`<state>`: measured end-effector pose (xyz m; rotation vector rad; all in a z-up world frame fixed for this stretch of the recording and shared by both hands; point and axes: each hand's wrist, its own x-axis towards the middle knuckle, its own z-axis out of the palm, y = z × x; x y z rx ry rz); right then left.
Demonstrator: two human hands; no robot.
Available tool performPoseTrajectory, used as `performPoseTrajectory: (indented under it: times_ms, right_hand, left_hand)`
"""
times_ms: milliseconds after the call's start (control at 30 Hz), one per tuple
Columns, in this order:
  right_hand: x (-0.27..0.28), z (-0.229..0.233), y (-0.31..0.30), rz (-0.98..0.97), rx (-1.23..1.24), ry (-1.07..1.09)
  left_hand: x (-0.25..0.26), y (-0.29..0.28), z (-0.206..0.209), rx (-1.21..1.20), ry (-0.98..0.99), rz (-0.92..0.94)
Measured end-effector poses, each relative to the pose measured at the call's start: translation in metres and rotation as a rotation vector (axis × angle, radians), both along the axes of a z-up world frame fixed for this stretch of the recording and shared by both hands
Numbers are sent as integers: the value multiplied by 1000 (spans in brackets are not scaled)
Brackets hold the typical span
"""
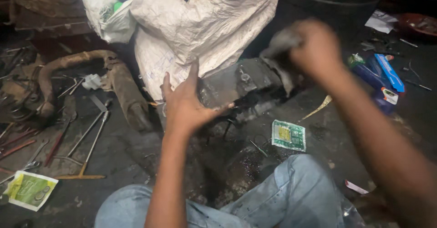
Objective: The person sits on the floor and uses a small metal tool to scrape and clean the surface of a dark metal engine casing. They repeatedly wipe the area with a cloth to remove debris and oil, occasionally flipping the part to access different sides.
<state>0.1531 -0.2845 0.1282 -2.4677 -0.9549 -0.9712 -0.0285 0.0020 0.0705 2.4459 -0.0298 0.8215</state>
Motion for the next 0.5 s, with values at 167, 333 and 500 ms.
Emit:
performPoseTrajectory:
  times_ms: [167, 333, 500]
  right_hand:
    - [-54, -52, -23, -136, -203, 89]
    - [-11, -34, -86, -43, 346, 293]
    - [65, -18, -50, -107, 669, 188]
  left_hand:
    - [13, 2, -1, -16, 42, 96]
    - [19, 8, 1, -6, 42, 59]
    - [15, 2, -2, 27, 55, 74]
